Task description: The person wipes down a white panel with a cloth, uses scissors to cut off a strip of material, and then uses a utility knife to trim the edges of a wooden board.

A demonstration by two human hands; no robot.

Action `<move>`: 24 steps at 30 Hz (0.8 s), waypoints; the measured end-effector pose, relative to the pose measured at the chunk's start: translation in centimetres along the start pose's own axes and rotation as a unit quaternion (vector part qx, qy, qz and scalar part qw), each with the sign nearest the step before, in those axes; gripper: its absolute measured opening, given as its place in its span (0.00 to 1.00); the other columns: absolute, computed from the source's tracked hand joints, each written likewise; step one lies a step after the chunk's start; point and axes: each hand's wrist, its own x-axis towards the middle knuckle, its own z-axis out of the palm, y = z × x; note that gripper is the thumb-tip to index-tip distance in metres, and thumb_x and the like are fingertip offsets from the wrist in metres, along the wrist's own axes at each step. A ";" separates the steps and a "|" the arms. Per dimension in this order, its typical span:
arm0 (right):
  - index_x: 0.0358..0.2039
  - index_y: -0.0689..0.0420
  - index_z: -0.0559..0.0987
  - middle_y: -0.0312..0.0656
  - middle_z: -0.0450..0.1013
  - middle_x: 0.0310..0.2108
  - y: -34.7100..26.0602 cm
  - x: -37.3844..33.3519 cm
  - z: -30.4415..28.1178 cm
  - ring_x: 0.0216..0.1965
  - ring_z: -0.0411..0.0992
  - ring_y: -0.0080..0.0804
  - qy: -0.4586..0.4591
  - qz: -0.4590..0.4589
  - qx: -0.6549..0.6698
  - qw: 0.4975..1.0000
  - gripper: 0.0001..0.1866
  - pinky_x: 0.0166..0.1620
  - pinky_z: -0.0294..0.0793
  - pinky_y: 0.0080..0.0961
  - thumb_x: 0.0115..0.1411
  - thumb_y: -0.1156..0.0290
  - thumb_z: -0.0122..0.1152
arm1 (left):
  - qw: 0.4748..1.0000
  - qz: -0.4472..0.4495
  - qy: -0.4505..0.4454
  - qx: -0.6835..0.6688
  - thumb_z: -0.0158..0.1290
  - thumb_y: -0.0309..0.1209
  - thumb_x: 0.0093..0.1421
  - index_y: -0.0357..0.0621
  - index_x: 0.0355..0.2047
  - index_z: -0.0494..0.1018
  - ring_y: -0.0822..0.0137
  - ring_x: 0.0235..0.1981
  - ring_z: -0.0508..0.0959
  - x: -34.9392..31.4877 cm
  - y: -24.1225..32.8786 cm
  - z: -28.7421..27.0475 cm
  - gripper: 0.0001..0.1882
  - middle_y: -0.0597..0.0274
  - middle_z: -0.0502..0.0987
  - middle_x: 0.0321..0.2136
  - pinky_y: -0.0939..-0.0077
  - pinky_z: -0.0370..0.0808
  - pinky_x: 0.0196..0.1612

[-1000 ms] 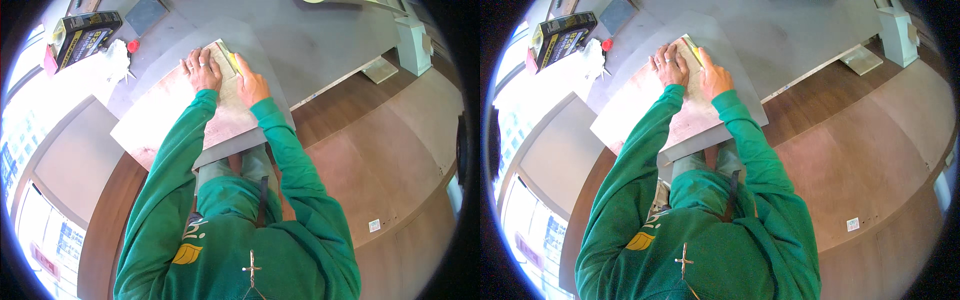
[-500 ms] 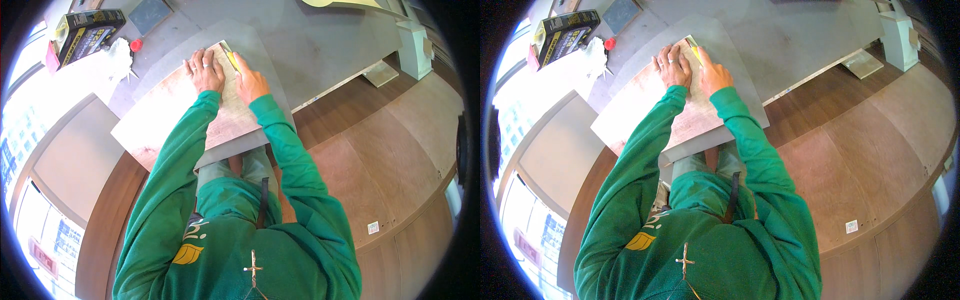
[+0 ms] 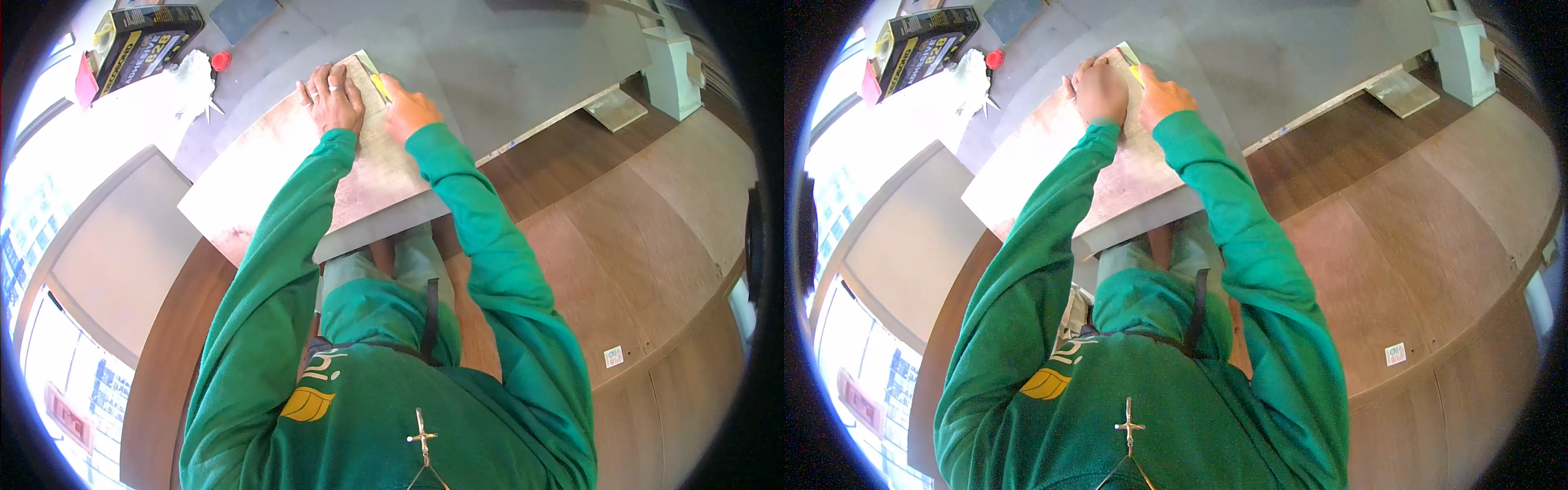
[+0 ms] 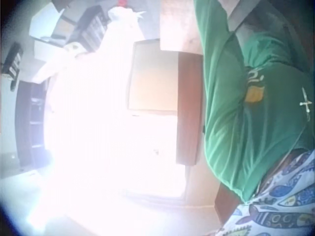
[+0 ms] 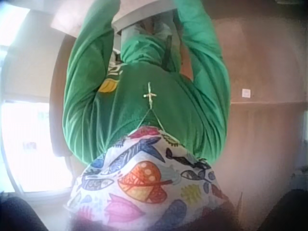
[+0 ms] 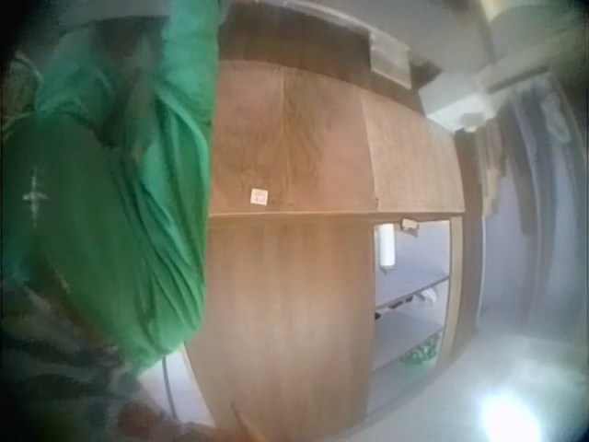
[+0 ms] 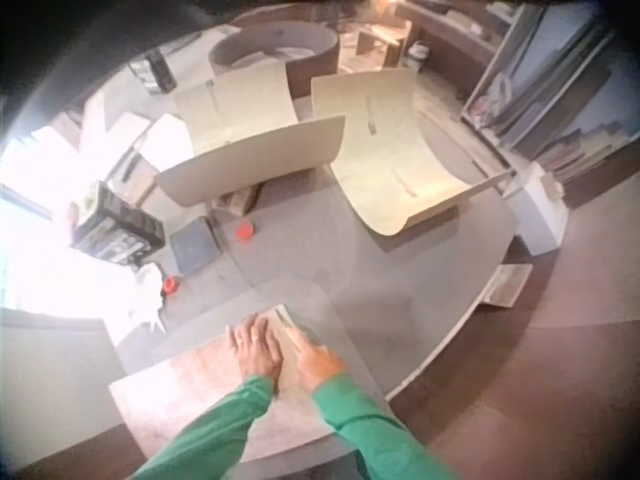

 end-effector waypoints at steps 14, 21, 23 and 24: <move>0.66 0.39 0.61 0.59 0.77 0.30 5.5 -9.5 2.7 0.32 0.76 0.63 -0.038 0.057 -0.012 0.998 0.31 0.38 0.74 0.58 0.61 0.68 0.54 | 1.000 0.006 0.025 -0.018 0.50 0.34 0.61 0.55 0.51 0.69 0.57 0.62 0.66 0.0 0.0 0.3 0.16 0.59 0.70 0.54 0.42 0.45 0.70; 0.66 0.38 0.60 0.59 0.77 0.30 8.2 -14.8 3.9 0.32 0.76 0.64 -0.056 0.089 -0.012 0.994 0.31 0.39 0.74 0.59 0.63 0.68 0.53 | 1.000 0.010 0.026 -0.008 0.49 0.36 0.62 0.56 0.52 0.70 0.58 0.62 0.66 -0.2 0.0 0.6 0.17 0.61 0.69 0.55 0.44 0.44 0.71; 0.66 0.37 0.59 0.59 0.77 0.30 9.0 -16.4 4.4 0.33 0.76 0.63 -0.040 0.091 -0.014 0.995 0.31 0.40 0.73 0.59 0.63 0.67 0.53 | 1.000 0.010 0.027 -0.006 0.50 0.36 0.62 0.56 0.51 0.70 0.59 0.62 0.65 -0.2 0.0 0.7 0.17 0.61 0.69 0.55 0.44 0.43 0.71; 0.66 0.37 0.59 0.59 0.77 0.30 9.4 -17.2 4.6 0.33 0.76 0.63 -0.032 0.091 -0.016 0.995 0.31 0.40 0.73 0.59 0.63 0.67 0.52 | 0.999 0.011 0.029 -0.009 0.50 0.36 0.62 0.57 0.52 0.70 0.58 0.62 0.65 -0.2 0.0 0.7 0.17 0.61 0.69 0.55 0.44 0.43 0.71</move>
